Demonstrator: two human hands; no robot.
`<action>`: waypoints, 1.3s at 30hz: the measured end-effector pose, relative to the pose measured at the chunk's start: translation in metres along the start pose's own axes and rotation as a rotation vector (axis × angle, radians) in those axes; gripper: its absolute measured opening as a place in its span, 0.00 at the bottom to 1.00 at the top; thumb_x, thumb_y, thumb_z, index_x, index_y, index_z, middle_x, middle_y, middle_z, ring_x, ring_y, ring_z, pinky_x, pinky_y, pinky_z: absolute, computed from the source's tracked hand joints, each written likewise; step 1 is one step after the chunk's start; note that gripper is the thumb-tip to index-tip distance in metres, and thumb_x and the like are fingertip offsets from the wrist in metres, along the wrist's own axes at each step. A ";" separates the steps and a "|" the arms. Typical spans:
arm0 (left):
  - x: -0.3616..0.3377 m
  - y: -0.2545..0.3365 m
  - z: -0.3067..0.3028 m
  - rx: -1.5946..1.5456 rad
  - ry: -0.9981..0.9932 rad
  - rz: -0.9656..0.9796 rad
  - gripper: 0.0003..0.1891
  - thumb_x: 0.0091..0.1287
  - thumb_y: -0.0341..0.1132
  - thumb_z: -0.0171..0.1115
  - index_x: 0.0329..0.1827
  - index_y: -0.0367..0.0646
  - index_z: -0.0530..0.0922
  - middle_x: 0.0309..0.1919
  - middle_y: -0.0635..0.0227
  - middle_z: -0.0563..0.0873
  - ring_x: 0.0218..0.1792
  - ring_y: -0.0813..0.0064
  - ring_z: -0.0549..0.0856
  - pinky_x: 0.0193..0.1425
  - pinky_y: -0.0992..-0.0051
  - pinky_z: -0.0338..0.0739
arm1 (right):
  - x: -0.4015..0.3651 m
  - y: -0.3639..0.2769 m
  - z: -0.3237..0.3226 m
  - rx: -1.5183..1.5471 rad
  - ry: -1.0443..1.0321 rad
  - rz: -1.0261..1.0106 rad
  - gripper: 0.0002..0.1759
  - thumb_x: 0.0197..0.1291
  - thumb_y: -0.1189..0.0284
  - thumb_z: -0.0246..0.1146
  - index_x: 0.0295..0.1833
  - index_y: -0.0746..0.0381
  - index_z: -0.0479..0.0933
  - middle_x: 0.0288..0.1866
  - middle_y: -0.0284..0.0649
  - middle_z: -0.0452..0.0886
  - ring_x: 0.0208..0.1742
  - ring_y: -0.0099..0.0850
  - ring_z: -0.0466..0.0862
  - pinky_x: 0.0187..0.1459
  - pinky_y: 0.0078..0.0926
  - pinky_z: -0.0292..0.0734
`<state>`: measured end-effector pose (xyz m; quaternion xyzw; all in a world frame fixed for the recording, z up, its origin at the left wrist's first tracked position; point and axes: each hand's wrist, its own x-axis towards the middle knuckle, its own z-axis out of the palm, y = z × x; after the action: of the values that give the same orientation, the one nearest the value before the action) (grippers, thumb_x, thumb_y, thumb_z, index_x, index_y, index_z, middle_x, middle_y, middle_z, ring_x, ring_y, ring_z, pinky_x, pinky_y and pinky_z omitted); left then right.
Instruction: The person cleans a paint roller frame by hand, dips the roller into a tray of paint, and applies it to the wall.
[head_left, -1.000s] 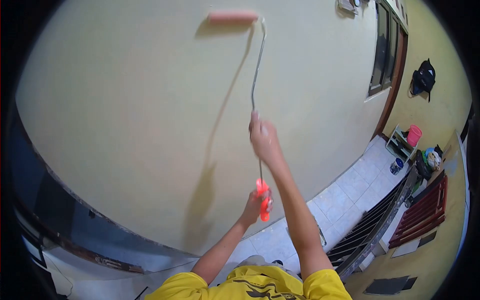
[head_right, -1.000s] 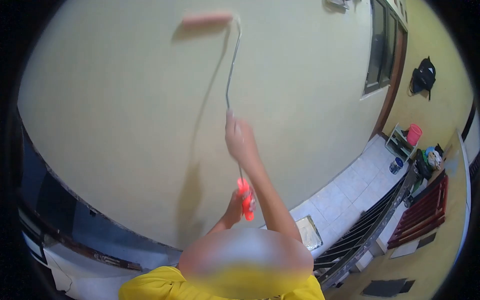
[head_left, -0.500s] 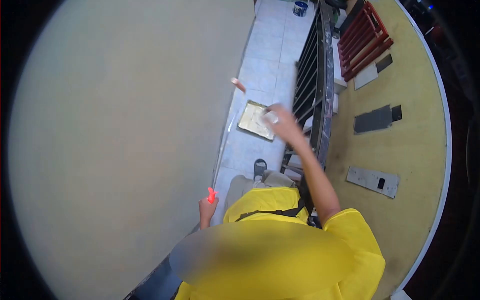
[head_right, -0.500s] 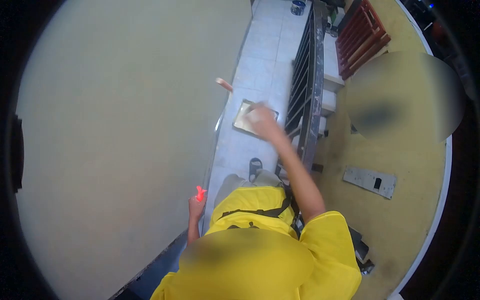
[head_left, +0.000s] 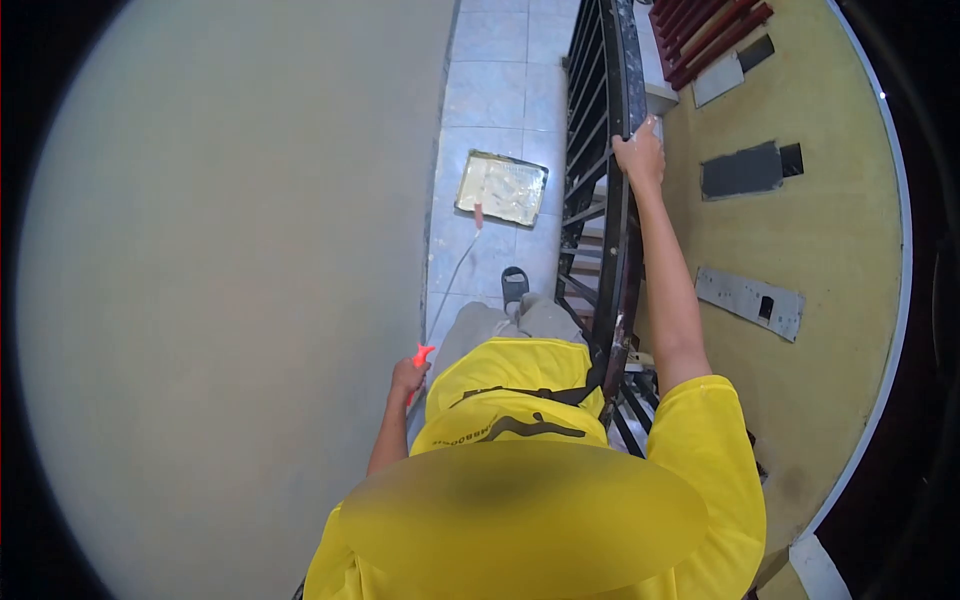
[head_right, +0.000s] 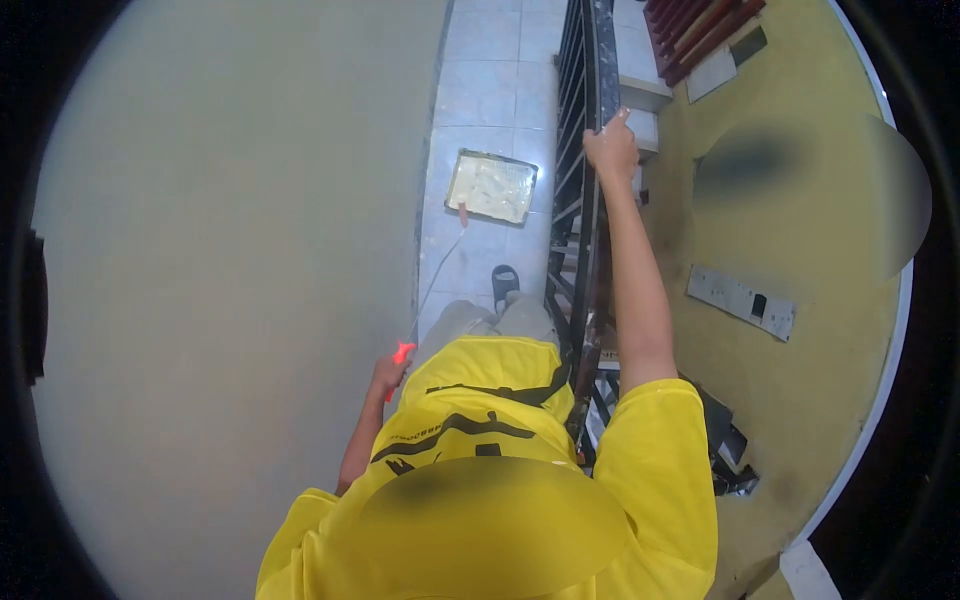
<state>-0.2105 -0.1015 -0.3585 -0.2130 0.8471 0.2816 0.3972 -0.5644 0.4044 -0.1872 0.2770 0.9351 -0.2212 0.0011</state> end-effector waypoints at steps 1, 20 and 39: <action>0.005 0.002 -0.004 0.003 -0.020 -0.036 0.21 0.57 0.47 0.64 0.24 0.34 0.80 0.18 0.55 0.83 0.20 0.62 0.84 0.29 0.63 0.77 | 0.002 0.001 0.001 -0.006 0.002 -0.002 0.41 0.52 0.61 0.63 0.67 0.67 0.55 0.48 0.60 0.79 0.51 0.56 0.80 0.54 0.48 0.74; 0.106 -0.008 -0.052 0.220 -0.117 -0.038 0.21 0.56 0.47 0.57 0.30 0.33 0.82 0.26 0.48 0.85 0.32 0.54 0.87 0.38 0.62 0.79 | 0.008 0.002 0.015 0.137 0.076 -0.042 0.31 0.51 0.63 0.62 0.60 0.63 0.65 0.42 0.64 0.79 0.47 0.61 0.78 0.50 0.49 0.72; 0.301 0.192 -0.184 -0.354 -0.333 -0.020 0.14 0.60 0.41 0.64 0.27 0.37 0.78 0.19 0.64 0.80 0.17 0.69 0.79 0.22 0.66 0.74 | 0.017 -0.020 0.005 0.187 0.087 0.049 0.23 0.53 0.64 0.64 0.50 0.66 0.71 0.34 0.56 0.80 0.40 0.55 0.81 0.42 0.44 0.73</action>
<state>-0.6026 -0.1178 -0.4411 -0.2382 0.7052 0.4530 0.4907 -0.5894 0.3962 -0.1858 0.3083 0.9024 -0.2951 -0.0601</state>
